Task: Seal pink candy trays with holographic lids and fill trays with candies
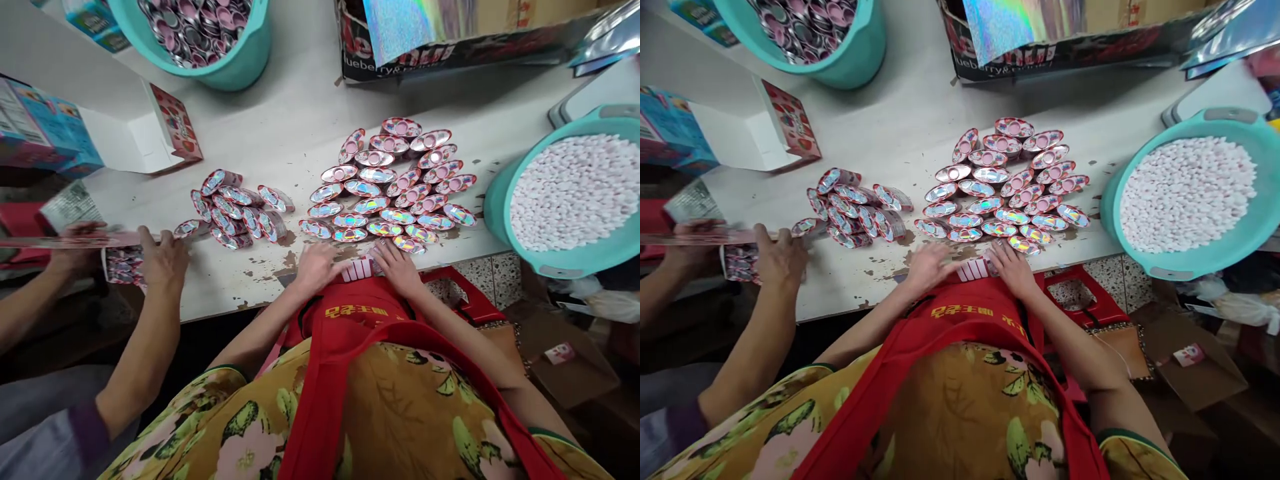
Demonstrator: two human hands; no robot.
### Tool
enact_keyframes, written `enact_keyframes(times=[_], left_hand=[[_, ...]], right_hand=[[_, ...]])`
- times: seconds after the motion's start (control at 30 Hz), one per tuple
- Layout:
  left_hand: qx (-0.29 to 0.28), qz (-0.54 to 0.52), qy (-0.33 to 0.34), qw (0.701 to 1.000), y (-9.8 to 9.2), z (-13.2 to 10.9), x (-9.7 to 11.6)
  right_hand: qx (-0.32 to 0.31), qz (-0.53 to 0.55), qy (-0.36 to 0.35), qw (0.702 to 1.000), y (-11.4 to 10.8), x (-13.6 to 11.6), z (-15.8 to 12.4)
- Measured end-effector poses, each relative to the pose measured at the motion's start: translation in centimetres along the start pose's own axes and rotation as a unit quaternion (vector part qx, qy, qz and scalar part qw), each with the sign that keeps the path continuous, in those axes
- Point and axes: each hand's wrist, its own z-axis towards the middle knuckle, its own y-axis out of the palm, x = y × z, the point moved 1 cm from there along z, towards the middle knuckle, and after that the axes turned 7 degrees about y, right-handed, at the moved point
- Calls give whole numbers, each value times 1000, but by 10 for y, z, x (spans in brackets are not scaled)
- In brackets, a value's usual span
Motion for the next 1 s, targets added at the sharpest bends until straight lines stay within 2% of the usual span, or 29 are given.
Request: enact_keyframes(times=[0.07,0.13,0.2,0.27,0.4,0.53,0.63,0.7,0.77,0.87,0.93,1.0], left_hand=[[-134,21,22,991,2,-13,5],[-220,35,35,974,-2,-22,6],[-258,48,43,964,-9,-27,5],[-270,70,38,960,-14,-31,4],[-257,117,42,958,-13,-35,5],[-242,145,58,958,-5,-30,3],[-235,143,66,959,-2,-20,-2],[-232,126,88,960,0,-13,-5],[-228,109,114,961,4,-7,-9],[-226,100,139,959,11,-2,-10],[-181,112,126,969,16,-5,-7],[-98,133,102,981,21,-13,-3]], right_hand=[[-4,-12,13,1000,-5,-5,16],[-9,-9,27,1000,-14,-10,29],[-27,8,46,999,-25,-14,38],[-57,32,74,995,-36,-17,47],[-72,60,143,985,-48,-24,58],[4,88,184,979,-44,-31,43],[106,114,154,976,-39,-38,16],[128,122,109,978,-35,-42,2],[84,114,88,986,-30,-47,-2],[-3,96,108,989,-24,-50,5],[-27,95,127,987,-23,-50,12],[-35,94,138,985,-24,-50,17]])
